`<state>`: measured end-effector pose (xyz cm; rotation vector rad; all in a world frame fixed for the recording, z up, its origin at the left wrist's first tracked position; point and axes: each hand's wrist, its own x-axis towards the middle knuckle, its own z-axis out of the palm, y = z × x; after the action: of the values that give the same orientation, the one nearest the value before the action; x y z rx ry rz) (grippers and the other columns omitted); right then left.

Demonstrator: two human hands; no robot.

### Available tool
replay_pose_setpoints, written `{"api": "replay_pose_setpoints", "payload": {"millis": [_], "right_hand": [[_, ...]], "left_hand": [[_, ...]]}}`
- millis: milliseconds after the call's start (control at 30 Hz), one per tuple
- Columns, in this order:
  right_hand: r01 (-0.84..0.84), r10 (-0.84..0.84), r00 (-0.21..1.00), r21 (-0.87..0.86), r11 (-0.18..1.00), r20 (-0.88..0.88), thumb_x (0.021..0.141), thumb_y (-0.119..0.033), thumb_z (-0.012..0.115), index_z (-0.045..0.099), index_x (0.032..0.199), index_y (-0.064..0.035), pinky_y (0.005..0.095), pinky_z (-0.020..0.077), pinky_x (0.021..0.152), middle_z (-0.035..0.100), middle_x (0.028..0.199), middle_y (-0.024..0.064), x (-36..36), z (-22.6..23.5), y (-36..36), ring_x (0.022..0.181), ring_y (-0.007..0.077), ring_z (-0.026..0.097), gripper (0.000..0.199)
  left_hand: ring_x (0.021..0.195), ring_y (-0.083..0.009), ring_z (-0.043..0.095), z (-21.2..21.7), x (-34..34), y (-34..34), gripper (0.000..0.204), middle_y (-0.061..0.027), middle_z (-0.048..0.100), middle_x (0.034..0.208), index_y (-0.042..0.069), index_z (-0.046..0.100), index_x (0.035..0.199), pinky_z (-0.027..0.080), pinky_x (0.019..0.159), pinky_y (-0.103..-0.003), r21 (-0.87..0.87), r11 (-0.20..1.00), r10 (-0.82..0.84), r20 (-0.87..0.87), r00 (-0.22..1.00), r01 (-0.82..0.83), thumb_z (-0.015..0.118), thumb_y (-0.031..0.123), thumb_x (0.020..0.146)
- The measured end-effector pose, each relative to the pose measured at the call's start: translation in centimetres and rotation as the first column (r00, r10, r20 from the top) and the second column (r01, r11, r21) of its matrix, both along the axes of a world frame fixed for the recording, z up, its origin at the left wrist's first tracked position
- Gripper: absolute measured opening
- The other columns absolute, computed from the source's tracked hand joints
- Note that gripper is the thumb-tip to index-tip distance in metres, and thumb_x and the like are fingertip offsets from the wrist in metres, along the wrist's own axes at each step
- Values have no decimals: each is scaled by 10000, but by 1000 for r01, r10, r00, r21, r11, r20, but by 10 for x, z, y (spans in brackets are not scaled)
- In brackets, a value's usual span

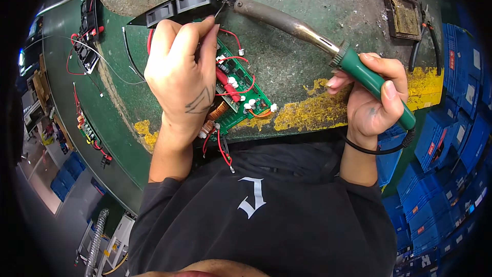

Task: Soldering a cooling fan onto a circuit board at a workbench.

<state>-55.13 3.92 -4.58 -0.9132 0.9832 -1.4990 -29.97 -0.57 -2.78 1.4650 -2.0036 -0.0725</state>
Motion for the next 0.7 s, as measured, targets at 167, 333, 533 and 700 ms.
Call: {"api": "replay_pose_setpoints", "payload": {"millis": [167,333,533,700], "right_hand": [[8,-8,1000,-2,1000,2,865,-316,409,540,1076,25,358,499,488,604,854,251,1,0,0,606,285,603,422],[27,-27,999,-3,1000,32,839,-278,401,536,1002,75,377,531,499,585,890,228,1,-1,1,582,310,612,411],[0,0,1000,-12,1000,-9,862,-314,400,538,1076,30,357,509,490,605,829,259,-2,-1,0,604,286,607,428],[18,-18,1000,-4,1000,-5,859,-312,395,533,1078,32,355,509,490,603,820,257,-3,-1,2,602,284,606,431]], "left_hand": [[570,-248,504,0,0,0,150,-91,448,712,25,615,844,422,505,-338,-3,1000,6,-12,1000,-6,700,23,720],[572,-253,506,0,0,-1,137,-91,446,704,22,610,831,424,505,-340,-12,1000,8,-10,1000,-8,694,19,723],[567,-209,476,23,7,18,166,-78,445,663,-5,632,836,394,493,-315,36,998,-42,-80,996,45,703,-39,690],[565,-119,468,64,35,54,207,-41,496,686,21,682,886,381,503,-255,427,903,147,-208,967,-46,720,-44,694]]}}
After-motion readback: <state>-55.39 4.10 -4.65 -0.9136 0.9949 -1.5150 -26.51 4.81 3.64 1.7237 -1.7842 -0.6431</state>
